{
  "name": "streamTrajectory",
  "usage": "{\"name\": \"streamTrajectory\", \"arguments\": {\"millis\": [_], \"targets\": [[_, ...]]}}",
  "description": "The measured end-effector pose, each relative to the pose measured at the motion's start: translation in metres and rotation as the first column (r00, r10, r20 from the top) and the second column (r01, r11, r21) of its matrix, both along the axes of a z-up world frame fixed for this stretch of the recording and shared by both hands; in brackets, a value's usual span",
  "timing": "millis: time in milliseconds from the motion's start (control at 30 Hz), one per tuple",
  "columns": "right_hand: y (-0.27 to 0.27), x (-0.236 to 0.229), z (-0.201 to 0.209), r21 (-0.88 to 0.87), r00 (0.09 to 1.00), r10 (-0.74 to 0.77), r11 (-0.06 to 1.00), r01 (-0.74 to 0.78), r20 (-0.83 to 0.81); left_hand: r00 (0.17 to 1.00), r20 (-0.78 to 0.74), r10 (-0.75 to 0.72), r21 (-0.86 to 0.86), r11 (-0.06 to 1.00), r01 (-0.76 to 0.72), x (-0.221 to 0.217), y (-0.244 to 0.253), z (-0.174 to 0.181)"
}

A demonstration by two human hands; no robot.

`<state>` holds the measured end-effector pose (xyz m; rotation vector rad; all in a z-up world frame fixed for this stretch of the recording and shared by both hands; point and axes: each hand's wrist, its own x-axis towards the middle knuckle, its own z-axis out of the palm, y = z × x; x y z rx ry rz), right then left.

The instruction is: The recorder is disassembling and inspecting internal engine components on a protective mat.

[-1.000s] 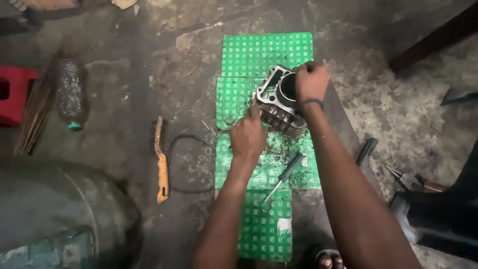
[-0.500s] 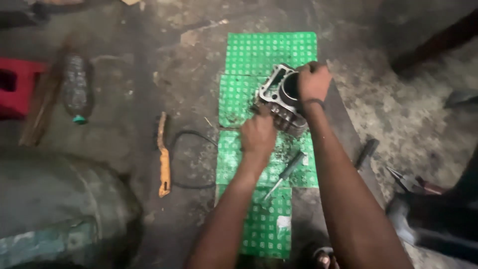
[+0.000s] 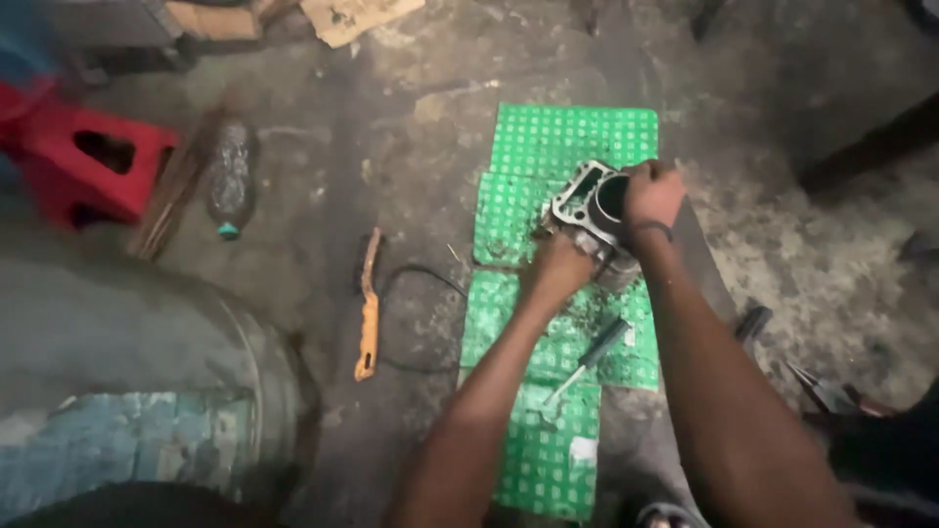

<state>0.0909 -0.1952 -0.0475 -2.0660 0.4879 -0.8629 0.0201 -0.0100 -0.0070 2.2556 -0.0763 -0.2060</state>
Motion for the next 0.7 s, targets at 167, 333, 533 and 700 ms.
{"name": "streamTrajectory", "arguments": {"millis": [167,333,533,700], "targets": [[0.010,-0.020,0.029,0.050,0.998,0.058,0.997,-0.057,-0.023,0.987,0.156,-0.042,0.193,0.981,0.011,-0.033,0.008,0.000],[0.011,-0.010,0.023,0.077,0.998,-0.012,0.997,0.017,-0.068,0.970,0.224,-0.099,0.348,0.938,0.015,-0.024,0.016,-0.012],[0.008,-0.006,0.020,0.186,1.000,0.009,0.983,-0.009,0.001,0.907,0.369,-0.201,0.370,0.927,0.055,-0.019,0.016,-0.006],[0.008,-0.003,0.015,0.197,0.999,-0.039,0.980,0.032,0.035,0.938,0.241,-0.248,0.544,0.835,0.081,-0.008,0.006,-0.027]]}}
